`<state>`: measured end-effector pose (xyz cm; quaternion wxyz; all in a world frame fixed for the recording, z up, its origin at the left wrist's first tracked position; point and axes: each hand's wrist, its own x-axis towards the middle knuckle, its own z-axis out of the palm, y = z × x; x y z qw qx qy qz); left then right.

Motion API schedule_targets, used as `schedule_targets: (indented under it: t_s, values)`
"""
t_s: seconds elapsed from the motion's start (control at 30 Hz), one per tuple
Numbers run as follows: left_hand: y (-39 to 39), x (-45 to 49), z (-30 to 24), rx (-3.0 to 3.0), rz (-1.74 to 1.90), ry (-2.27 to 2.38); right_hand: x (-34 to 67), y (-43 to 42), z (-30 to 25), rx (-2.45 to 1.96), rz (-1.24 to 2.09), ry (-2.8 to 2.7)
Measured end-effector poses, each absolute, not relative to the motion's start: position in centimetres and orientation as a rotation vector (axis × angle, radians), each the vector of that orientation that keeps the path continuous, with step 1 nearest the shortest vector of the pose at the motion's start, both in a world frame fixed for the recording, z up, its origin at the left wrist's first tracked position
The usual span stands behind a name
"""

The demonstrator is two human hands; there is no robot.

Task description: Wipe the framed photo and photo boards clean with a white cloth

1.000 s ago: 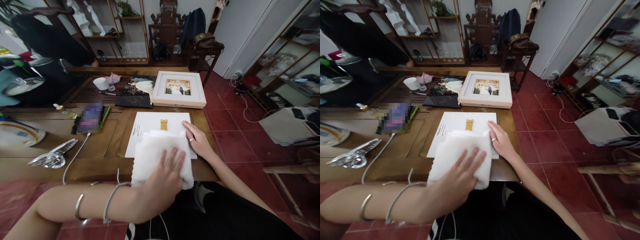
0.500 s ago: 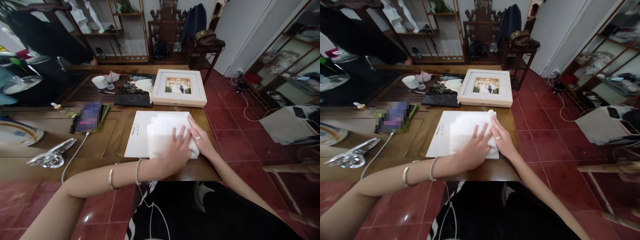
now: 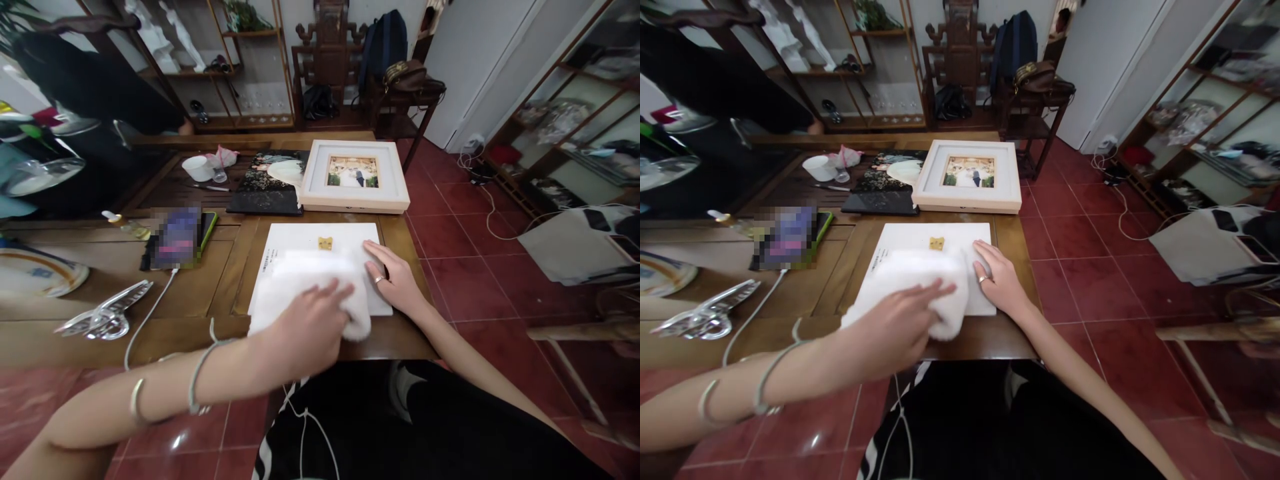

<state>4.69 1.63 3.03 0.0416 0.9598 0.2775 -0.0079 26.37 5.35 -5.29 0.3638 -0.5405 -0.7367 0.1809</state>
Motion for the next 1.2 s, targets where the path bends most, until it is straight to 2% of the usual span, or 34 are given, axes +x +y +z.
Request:
schedule_targets:
  t_s: [0.17,0.37,0.43,0.8,1.03,1.2]
  values:
    - [9.1,7.2,3.7,2.814,0.003,1.149,26.5,5.4,-5.3,-1.340,0.466,-1.966]
    - [14.4,11.2,3.6,2.794,0.112,0.750,26.6,5.5,-5.5,-1.364,0.447,-1.983]
    - [14.9,11.5,3.2,2.802,0.085,0.744,26.6,5.5,-5.5,-1.373,0.452,-1.980]
    - [9.3,7.4,0.7,3.032,-0.094,1.120,26.6,5.5,-6.0,-1.347,0.440,-1.967]
    - [-1.8,6.3,0.9,3.296,-0.072,0.843,26.7,5.5,-5.9,-1.353,0.451,-1.991]
    - [0.5,6.2,1.9,3.144,-0.163,0.866,26.6,5.5,-5.7,-1.382,0.459,-1.966]
